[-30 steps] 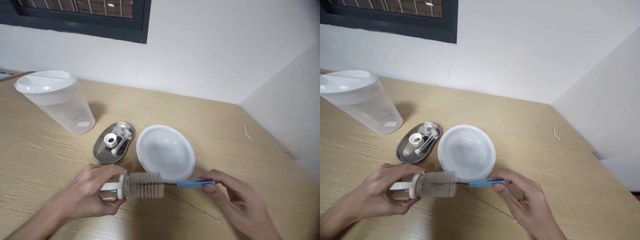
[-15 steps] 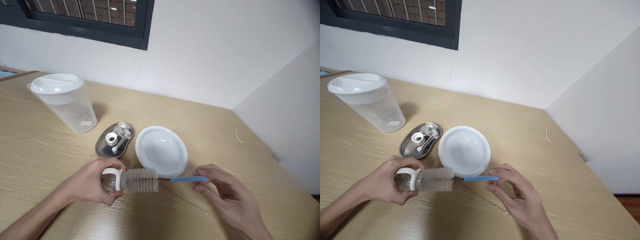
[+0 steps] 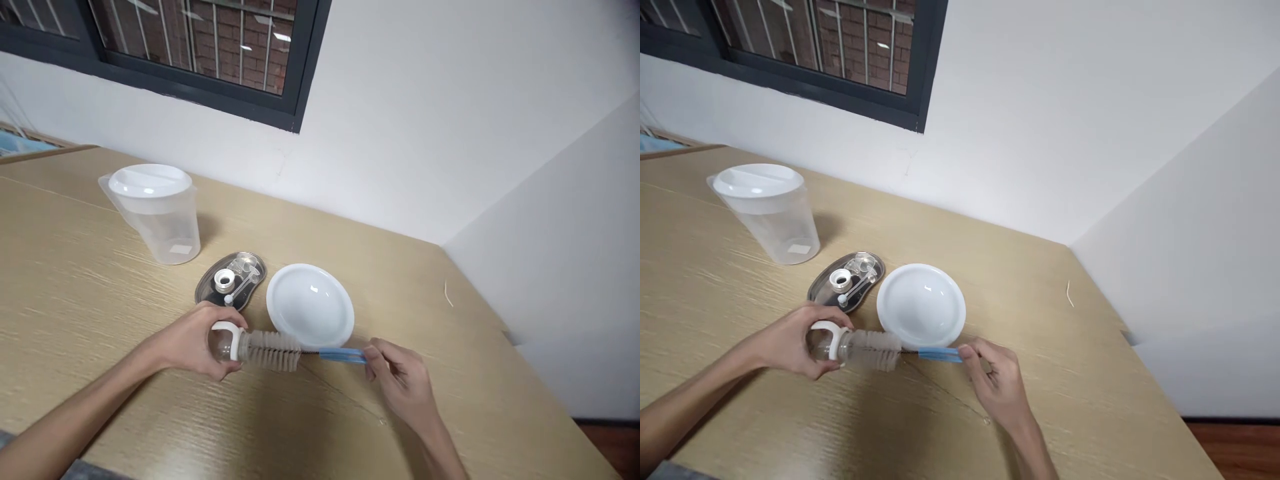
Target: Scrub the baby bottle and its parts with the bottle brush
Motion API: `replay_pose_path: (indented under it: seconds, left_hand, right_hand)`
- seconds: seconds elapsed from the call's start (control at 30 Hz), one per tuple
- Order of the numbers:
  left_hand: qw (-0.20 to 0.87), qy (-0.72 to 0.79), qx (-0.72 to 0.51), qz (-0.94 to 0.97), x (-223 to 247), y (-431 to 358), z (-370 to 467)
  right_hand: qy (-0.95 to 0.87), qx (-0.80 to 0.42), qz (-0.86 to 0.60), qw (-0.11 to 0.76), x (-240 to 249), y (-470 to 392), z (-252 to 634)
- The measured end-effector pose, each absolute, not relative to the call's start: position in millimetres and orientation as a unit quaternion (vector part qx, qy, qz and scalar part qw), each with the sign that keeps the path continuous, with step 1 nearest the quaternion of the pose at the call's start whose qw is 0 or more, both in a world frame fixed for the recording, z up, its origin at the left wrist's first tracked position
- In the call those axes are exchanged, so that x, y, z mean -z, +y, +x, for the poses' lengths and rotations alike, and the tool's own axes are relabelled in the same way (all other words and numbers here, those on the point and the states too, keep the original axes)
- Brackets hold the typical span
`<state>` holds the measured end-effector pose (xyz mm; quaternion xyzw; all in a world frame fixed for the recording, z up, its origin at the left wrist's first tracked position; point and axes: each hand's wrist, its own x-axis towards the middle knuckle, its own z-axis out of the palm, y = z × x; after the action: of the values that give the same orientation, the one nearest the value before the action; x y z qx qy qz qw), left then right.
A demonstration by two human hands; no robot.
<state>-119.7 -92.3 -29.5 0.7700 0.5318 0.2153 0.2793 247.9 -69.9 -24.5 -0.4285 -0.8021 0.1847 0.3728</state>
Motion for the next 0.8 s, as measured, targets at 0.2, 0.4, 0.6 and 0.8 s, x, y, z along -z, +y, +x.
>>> replay_pose_path:
  seconds: [0.2,0.4,0.6,0.8]
  left_hand:
    - [0.283,0.515,-0.241,0.772,28,-89,-122]
    - [0.277,0.522,-0.245,0.769,24,-91,-122]
    - [0.248,0.519,-0.217,0.789,27,-95,-122]
    - [0.234,0.511,-0.223,0.797,30,-95,-127]
  right_hand:
    - [-0.749,-0.309,-0.399,0.430,22,-69,248]
    - [-0.729,-0.358,-0.392,0.431,30,-64,254]
    - [-0.753,-0.264,-0.449,0.403,31,-70,242]
    - [-0.755,-0.274,-0.437,0.404,29,-73,243]
